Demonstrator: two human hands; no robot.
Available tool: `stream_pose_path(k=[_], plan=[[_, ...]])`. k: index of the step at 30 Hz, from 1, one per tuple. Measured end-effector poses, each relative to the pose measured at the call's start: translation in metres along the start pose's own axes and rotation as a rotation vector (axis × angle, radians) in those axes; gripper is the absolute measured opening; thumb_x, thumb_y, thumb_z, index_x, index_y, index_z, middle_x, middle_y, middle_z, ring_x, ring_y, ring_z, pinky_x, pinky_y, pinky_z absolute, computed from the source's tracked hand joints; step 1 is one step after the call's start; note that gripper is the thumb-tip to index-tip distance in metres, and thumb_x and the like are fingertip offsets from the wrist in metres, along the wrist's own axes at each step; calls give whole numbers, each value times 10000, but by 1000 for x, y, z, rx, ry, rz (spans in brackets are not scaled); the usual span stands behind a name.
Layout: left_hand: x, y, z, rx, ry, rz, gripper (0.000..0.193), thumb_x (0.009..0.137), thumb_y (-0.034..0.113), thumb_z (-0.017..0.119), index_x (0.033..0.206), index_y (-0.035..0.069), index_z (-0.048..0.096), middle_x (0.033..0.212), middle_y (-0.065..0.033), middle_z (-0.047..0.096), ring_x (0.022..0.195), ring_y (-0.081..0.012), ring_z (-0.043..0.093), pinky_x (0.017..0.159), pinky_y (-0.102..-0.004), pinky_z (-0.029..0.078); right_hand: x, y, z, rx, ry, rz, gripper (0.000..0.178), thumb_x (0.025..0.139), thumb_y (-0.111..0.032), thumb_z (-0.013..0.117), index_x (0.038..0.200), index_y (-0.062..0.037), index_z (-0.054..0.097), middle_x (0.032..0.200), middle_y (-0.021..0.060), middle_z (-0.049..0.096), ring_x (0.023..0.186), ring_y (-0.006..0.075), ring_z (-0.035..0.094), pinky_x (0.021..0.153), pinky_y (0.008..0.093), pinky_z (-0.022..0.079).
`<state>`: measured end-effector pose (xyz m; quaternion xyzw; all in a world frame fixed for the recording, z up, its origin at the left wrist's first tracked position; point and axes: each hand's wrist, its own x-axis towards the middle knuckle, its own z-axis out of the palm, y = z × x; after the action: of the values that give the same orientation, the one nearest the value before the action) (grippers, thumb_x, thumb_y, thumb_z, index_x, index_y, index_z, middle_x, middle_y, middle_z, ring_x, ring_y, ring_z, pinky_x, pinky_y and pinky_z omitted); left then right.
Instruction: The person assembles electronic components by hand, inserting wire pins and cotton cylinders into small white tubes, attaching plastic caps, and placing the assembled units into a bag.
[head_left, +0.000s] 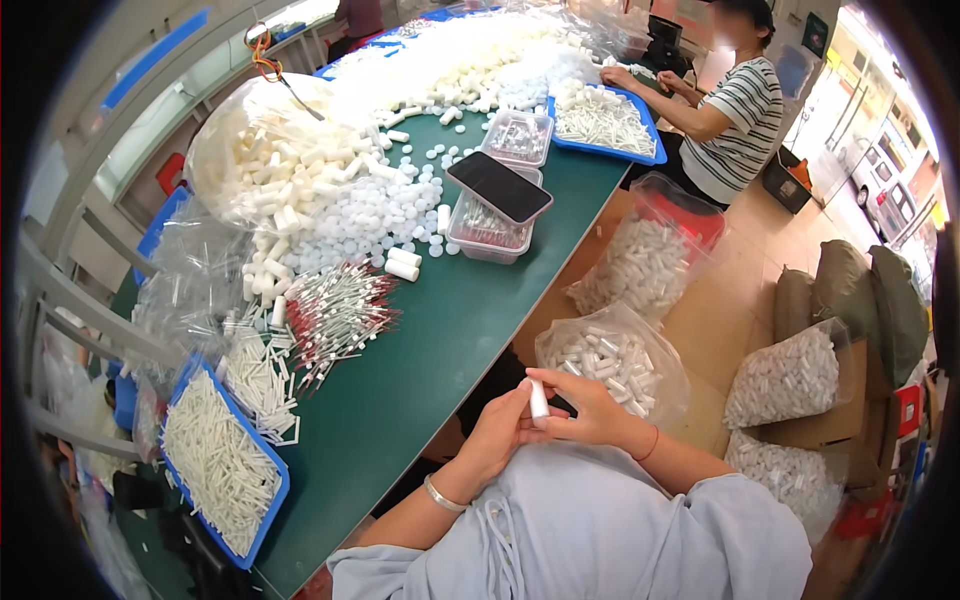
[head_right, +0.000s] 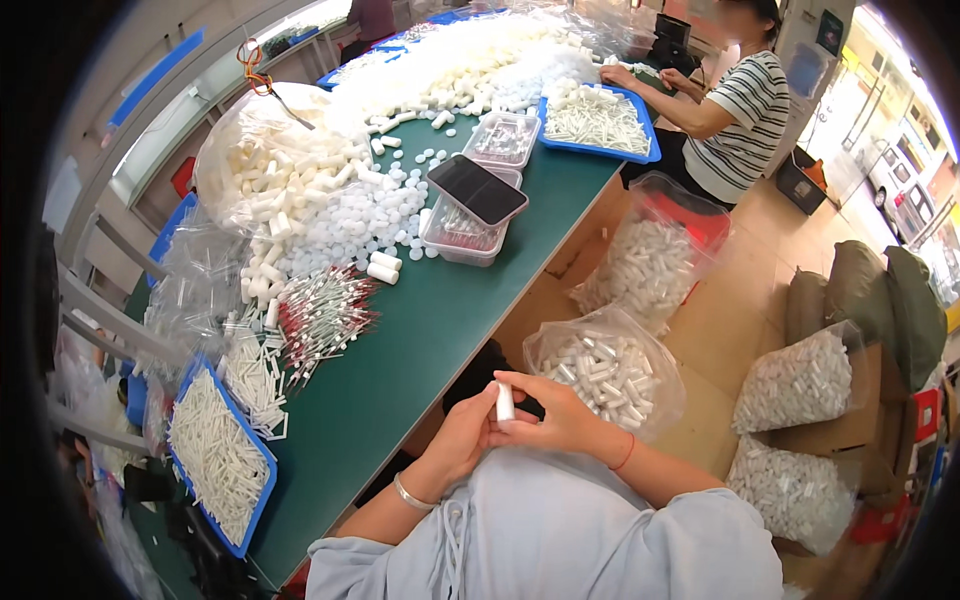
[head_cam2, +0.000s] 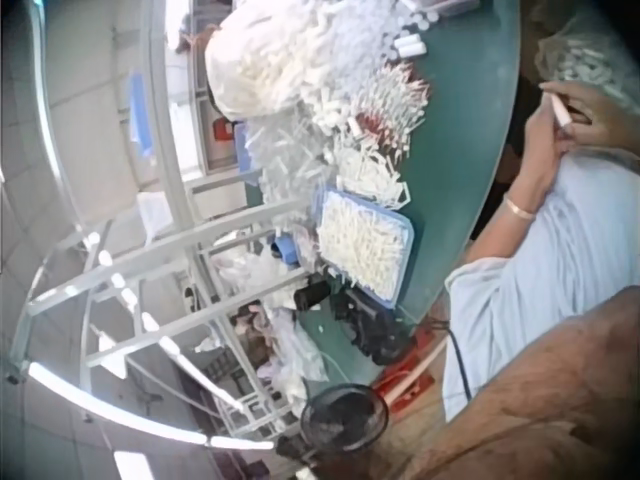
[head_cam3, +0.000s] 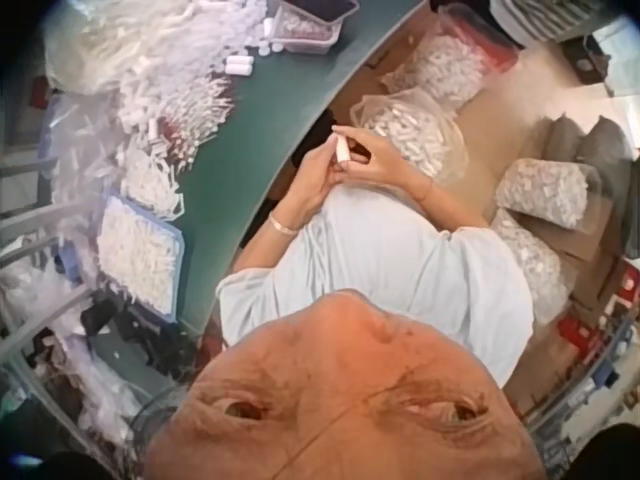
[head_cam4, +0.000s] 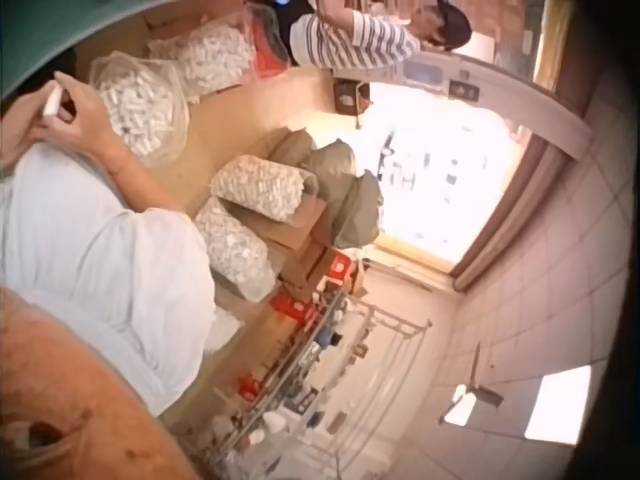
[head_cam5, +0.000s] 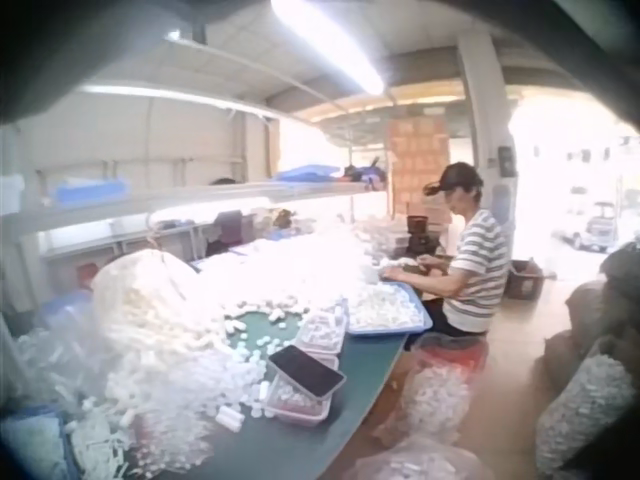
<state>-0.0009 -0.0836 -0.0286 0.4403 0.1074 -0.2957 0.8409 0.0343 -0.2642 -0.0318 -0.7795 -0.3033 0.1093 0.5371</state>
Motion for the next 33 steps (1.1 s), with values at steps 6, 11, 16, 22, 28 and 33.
stream_pose_path(k=[6, 11, 16, 22, 28, 33], plan=[[-11, 13, 5, 955, 109, 392, 387, 975, 268, 511, 1255, 1, 500, 1040, -128, 655, 915, -194, 651, 795, -309, 518, -19, 36, -38, 112, 153, 303, 550, 829, -263, 691, 1316, -73, 522, 1071, 140, 649, 968, 167, 621, 873, 308, 485], [-15, 44, -13, 1295, 245, 758, 362, 868, 140, 629, 1207, 41, 551, 993, -133, 646, 846, -264, 647, 742, -352, 520, -28, 82, -70, -776, -233, 793, 649, 823, -406, 684, 1262, 44, 520, 915, 236, 672, 827, 337, 669, 744, 412, 512], [-3, 62, -45, 1248, 225, 800, 245, 860, 82, 612, 1099, 34, 600, 967, -125, 634, 863, -271, 632, 760, -359, 505, -6, 91, -87, -584, -234, 406, 409, 828, -326, 677, 1079, -4, 641, 808, 208, 652, 720, 329, 644, 679, 416, 502], [0, 52, -74, 1275, 310, 962, 179, 837, 52, 617, 1014, 31, 628, 1045, -104, 615, 987, -273, 586, 853, -373, 479, 142, -47, -28, -161, -114, -84, 141, 859, -95, 641, 964, -4, 664, 796, 109, 650, 637, 175, 597, 591, 287, 482], [-3, 54, -75, 1255, 253, 1027, 153, 821, 46, 639, 974, 49, 647, 1065, -102, 612, 983, -276, 589, 851, -368, 487, 292, -45, 76, -309, -43, -596, 143, 873, -127, 585, 891, -17, 675, 846, 160, 641, 795, 335, 610, 717, 400, 486], [-30, 102, -77, 1268, 494, 1121, 161, 806, 53, 660, 968, 48, 659, 989, -88, 654, 908, -274, 636, 779, -358, 524, 366, -30, 134, -445, -90, -631, 160, 844, -165, 575, 860, -71, 703, 816, 151, 642, 834, 335, 602, 746, 440, 481]])
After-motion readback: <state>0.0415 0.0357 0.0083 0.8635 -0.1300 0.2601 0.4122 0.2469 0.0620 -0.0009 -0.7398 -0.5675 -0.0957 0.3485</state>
